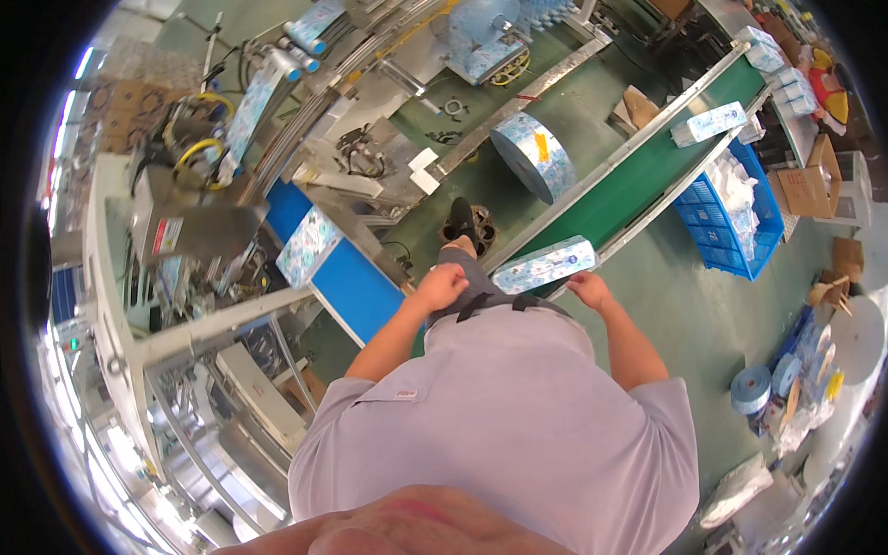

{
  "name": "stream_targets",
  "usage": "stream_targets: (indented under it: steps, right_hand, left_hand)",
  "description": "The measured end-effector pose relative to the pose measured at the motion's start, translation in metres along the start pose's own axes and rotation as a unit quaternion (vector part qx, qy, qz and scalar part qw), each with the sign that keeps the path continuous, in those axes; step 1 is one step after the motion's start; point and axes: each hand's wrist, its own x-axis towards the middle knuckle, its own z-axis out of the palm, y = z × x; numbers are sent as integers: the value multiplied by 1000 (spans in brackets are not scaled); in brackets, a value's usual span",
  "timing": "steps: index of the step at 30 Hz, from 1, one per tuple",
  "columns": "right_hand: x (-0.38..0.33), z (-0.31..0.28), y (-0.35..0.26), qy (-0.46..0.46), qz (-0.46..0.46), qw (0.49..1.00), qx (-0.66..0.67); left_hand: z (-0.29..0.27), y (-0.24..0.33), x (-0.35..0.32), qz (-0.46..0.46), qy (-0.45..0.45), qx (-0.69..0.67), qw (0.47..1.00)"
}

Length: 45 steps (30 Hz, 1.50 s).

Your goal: The person picks up a roll of printed film, carries it to a machine, and mounts it onto a spindle. Using tape and a small tool, the person splices the film into the machine's feed mechanism and then cleans a section of the conveyor belt with a white cloth.

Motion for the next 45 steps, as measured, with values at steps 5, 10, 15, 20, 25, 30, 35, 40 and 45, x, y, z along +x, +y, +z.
stream_targets:
  steps: [5,10,15,20,25,30,35,40,45]
  right_hand:
    - [50,-18,-139,-19,-48,996,-78]
    - [67,-73,-213,28,-18,998,56]
    - [25,-118,-168,174,114,976,68]
    - [-24,-104,-98,211,255,944,-9]
    - [8,-63,-78,198,234,950,58]
    - [116,-34,-107,146,137,974,105]
    - [267,-37,-145,105,36,989,94]
    - [410,-41,-128,131,-39,985,103]
    - [397,-40,-91,168,48,958,226]
  left_hand:
    - [-50,-17,54,51,-144,151,977]
    - [-115,-31,82,44,-229,104,967]
    - [-176,-41,115,59,-264,140,953]
    - [-227,-48,139,26,-273,151,950]
    - [-248,-61,182,41,-277,179,943]
    - [-250,-79,263,41,-168,137,975]
    - [-232,-110,340,-2,-49,19,999]
    - [-177,-150,433,-5,44,43,998]
    - [-170,-89,498,130,-68,95,985]
